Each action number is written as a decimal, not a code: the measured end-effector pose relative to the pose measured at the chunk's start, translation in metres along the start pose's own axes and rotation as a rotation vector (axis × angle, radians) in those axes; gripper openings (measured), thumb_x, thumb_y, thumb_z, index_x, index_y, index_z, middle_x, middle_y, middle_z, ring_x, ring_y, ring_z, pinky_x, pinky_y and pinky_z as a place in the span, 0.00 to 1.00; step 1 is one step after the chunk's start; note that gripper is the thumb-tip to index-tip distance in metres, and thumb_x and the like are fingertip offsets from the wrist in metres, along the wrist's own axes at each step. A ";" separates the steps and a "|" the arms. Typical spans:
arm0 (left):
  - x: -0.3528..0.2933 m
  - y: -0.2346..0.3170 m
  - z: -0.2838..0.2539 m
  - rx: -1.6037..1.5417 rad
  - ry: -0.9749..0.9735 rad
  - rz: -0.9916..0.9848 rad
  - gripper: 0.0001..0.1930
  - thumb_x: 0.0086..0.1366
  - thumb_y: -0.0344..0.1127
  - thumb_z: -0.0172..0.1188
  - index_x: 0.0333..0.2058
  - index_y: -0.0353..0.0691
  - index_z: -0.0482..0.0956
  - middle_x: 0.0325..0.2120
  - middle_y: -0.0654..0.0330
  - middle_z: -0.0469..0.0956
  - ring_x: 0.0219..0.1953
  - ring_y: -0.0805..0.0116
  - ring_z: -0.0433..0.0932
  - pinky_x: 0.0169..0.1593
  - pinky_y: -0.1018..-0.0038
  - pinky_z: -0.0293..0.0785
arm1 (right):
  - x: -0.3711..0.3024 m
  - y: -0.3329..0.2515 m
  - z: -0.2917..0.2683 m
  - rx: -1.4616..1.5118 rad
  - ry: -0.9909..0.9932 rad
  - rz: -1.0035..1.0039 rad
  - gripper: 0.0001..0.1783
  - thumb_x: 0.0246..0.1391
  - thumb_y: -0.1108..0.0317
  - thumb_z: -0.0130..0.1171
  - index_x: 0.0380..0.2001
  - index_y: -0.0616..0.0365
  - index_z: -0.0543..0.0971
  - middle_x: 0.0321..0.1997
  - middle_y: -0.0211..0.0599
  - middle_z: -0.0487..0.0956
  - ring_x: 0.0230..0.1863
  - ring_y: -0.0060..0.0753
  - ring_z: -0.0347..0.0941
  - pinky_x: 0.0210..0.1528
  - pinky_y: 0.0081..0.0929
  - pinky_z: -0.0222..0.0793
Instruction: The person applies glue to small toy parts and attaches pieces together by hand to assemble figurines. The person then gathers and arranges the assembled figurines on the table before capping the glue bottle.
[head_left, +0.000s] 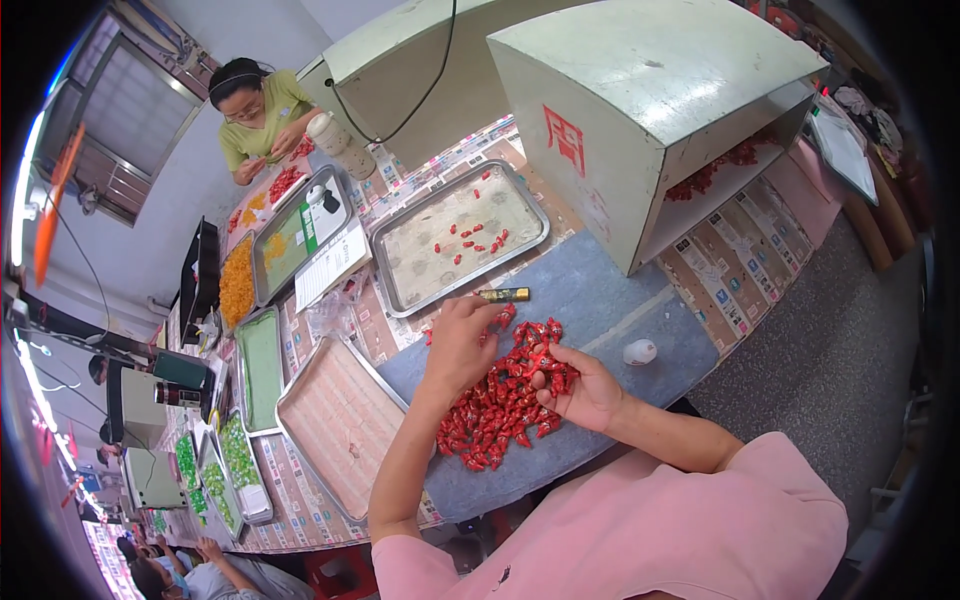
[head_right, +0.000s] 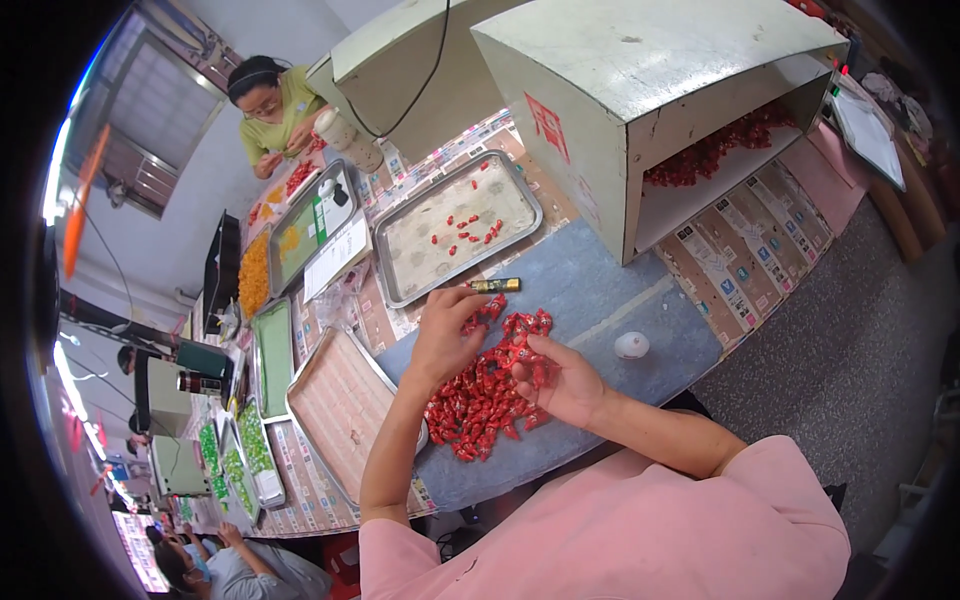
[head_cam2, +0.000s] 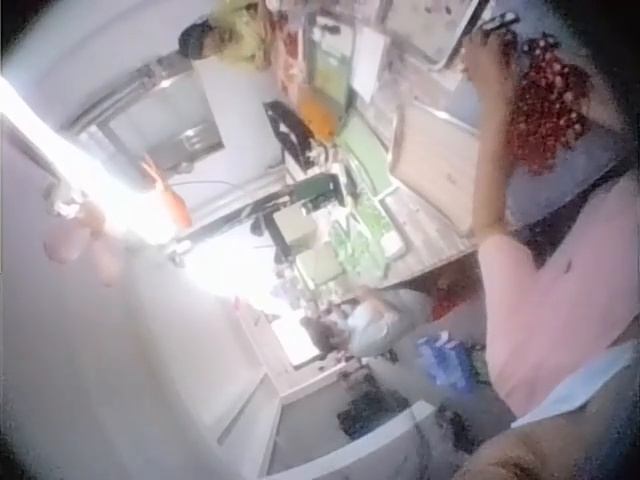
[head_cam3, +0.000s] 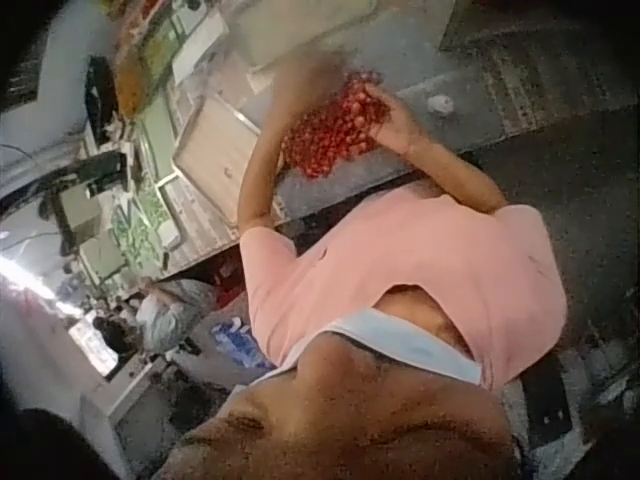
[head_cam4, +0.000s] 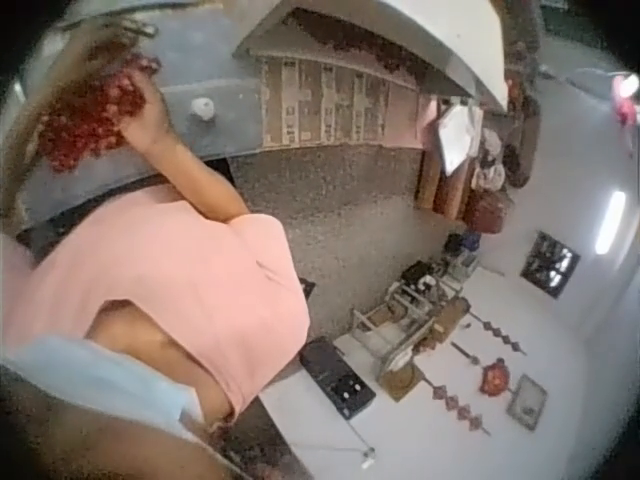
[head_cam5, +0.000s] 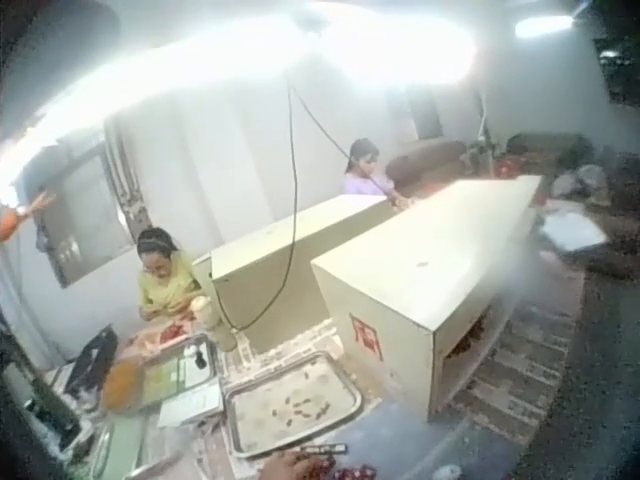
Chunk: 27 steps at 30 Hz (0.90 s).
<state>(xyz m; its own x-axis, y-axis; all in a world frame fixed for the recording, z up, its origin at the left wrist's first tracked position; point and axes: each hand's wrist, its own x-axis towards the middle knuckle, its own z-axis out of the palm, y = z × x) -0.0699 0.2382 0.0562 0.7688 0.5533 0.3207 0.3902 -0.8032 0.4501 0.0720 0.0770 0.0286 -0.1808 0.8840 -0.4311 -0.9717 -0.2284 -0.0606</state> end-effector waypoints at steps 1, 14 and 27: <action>0.003 0.004 0.002 0.062 -0.043 -0.012 0.17 0.48 0.25 0.59 0.40 0.41 0.80 0.38 0.55 0.76 0.45 0.54 0.71 0.49 0.63 0.68 | -0.001 -0.001 0.001 0.003 0.006 -0.001 0.09 0.60 0.62 0.55 0.39 0.51 0.77 0.35 0.31 0.79 0.35 0.27 0.76 0.34 0.26 0.73; 0.007 0.016 0.009 0.206 0.102 -0.026 0.10 0.52 0.30 0.63 0.35 0.41 0.78 0.29 0.60 0.77 0.36 0.59 0.72 0.39 0.64 0.66 | 0.000 -0.003 -0.005 -0.047 0.040 -0.120 0.09 0.57 0.63 0.59 0.40 0.49 0.78 0.34 0.24 0.79 0.36 0.22 0.75 0.37 0.26 0.71; -0.032 0.102 0.014 -0.315 0.092 -0.008 0.15 0.47 0.27 0.68 0.37 0.37 0.78 0.34 0.57 0.78 0.38 0.57 0.75 0.42 0.66 0.70 | 0.000 -0.001 -0.005 -0.019 -0.131 -0.033 0.12 0.61 0.56 0.53 0.42 0.48 0.77 0.40 0.27 0.78 0.42 0.22 0.73 0.44 0.26 0.70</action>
<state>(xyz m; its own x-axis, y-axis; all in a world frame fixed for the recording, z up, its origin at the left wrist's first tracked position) -0.0476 0.1359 0.0801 0.7115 0.5884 0.3841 0.2090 -0.6991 0.6838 0.0734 0.0754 0.0241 -0.1680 0.9367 -0.3072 -0.9747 -0.2044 -0.0903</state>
